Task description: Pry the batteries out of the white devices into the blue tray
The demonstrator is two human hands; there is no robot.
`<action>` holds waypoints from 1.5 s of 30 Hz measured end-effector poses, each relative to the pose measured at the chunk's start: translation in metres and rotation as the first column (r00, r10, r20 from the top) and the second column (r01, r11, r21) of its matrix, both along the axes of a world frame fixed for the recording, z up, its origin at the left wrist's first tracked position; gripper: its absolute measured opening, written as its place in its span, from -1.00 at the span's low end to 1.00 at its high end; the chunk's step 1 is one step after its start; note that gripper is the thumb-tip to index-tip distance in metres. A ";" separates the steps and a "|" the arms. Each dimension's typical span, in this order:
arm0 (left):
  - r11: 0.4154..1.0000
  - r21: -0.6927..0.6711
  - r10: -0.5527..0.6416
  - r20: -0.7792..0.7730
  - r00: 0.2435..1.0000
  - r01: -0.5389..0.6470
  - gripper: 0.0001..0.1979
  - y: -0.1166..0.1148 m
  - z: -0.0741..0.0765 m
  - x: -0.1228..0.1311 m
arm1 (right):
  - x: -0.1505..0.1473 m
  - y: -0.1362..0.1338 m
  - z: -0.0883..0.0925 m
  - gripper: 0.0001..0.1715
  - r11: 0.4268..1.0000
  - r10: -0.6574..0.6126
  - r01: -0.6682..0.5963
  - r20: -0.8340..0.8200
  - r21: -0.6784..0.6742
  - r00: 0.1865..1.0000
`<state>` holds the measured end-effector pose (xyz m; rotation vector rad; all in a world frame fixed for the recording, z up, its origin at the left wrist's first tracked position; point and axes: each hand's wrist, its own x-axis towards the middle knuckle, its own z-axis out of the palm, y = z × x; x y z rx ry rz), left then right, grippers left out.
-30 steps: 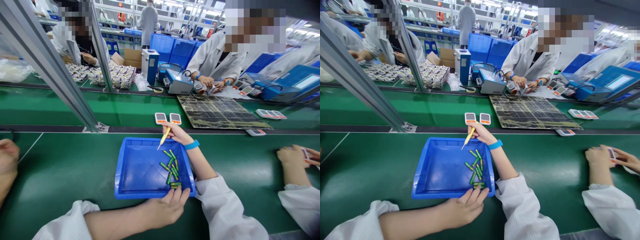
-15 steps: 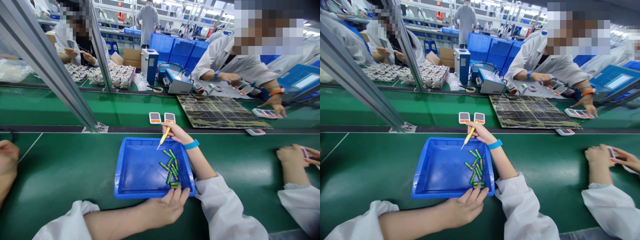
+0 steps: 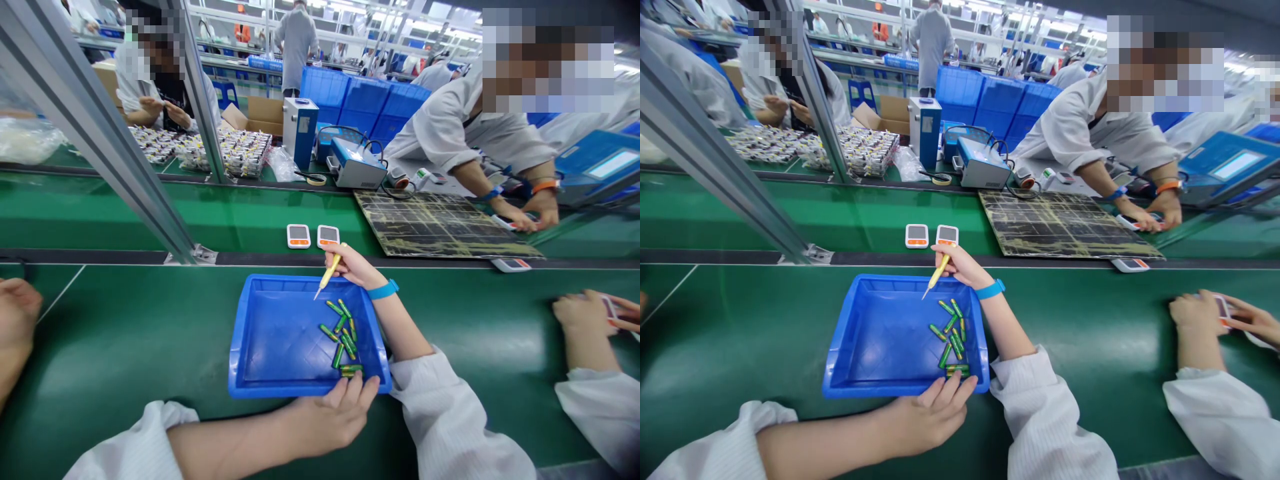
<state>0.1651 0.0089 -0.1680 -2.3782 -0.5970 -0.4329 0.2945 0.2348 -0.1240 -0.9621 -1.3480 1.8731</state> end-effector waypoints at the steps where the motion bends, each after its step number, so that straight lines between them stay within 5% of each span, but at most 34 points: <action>1: 1.000 0.001 0.002 0.014 1.000 -0.002 -0.63 0.000 0.000 0.000 | 0.000 0.000 0.000 -0.54 1.000 0.003 -0.003 0.002 0.001 1.000; 45: 1.000 0.006 -0.003 -0.005 1.000 0.003 -0.61 0.000 0.002 -0.001 | 0.001 0.000 -0.001 -0.56 1.000 0.016 -0.017 -0.030 -0.003 0.999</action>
